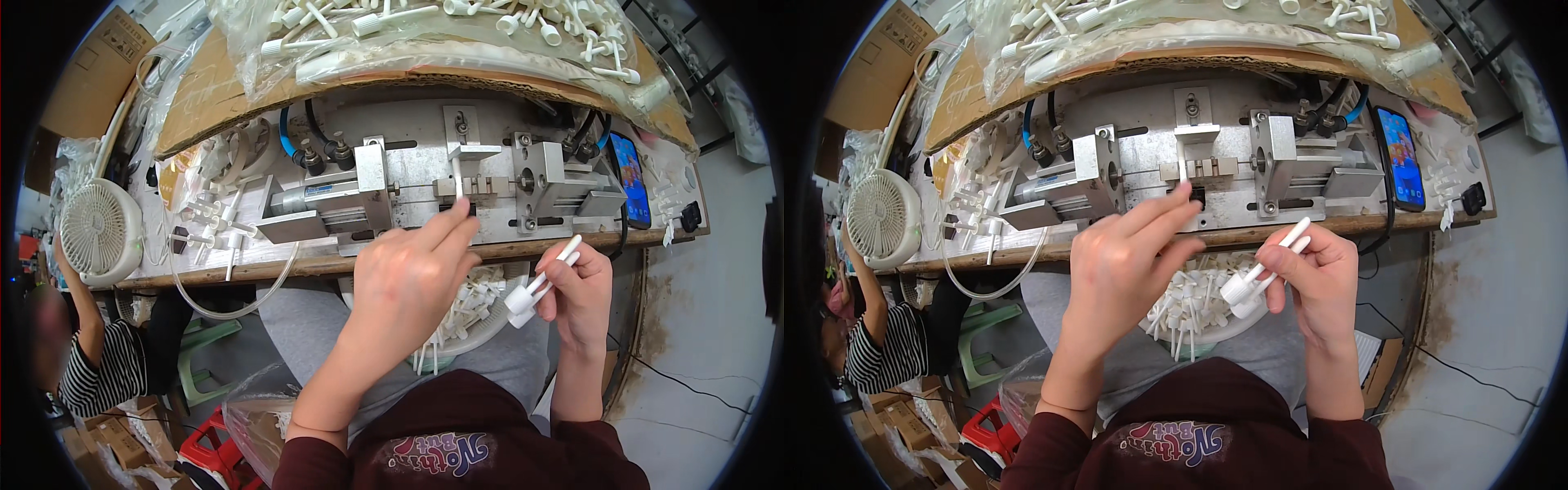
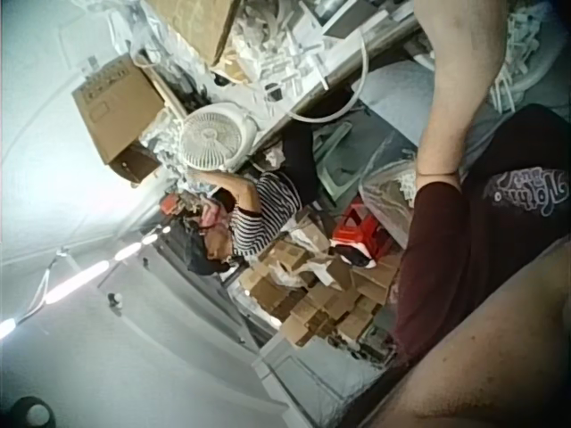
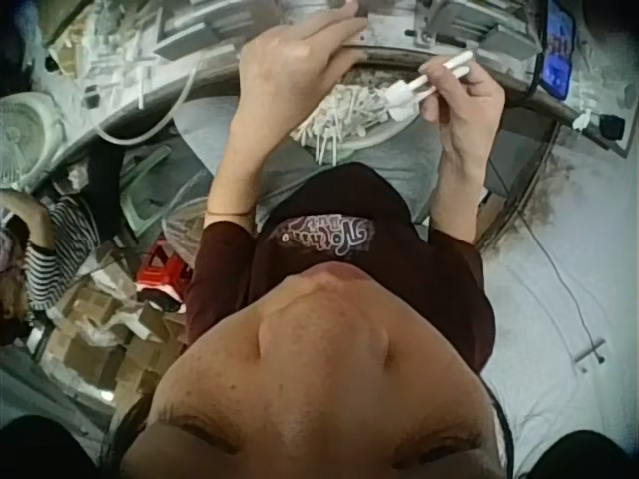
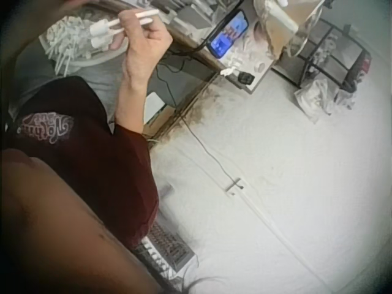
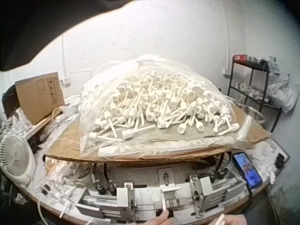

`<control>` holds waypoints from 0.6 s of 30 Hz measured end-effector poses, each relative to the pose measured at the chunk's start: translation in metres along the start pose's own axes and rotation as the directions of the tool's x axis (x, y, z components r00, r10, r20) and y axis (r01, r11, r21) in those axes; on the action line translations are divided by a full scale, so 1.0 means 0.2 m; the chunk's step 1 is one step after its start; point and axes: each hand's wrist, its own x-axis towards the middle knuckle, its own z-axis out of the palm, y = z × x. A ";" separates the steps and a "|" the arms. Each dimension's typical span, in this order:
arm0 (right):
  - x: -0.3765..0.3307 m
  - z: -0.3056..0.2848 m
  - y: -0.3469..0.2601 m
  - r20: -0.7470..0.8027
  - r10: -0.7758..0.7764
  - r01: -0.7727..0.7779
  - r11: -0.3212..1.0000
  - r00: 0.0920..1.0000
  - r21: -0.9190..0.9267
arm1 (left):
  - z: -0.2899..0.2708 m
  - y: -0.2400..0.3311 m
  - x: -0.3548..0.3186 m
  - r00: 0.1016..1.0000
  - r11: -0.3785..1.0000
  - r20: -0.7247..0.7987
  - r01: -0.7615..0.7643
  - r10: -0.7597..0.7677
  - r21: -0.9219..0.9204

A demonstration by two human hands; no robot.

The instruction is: The person is using a specialized assembly machine to join small white plastic components.

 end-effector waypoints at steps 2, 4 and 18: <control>0.00 0.00 0.01 -0.041 0.010 -0.011 1.000 0.999 -0.016 | -0.03 0.03 -0.04 0.999 0.950 0.033 0.008 0.003 -0.311; 0.00 0.03 0.01 0.003 0.087 -0.087 0.996 0.996 0.020 | -0.06 0.07 -0.07 0.995 0.899 0.065 -0.043 0.079 -0.435; -0.01 0.03 -0.02 0.026 -0.040 0.042 0.994 0.999 -0.105 | 0.03 0.00 -0.06 0.993 0.993 -0.108 -0.037 0.048 0.108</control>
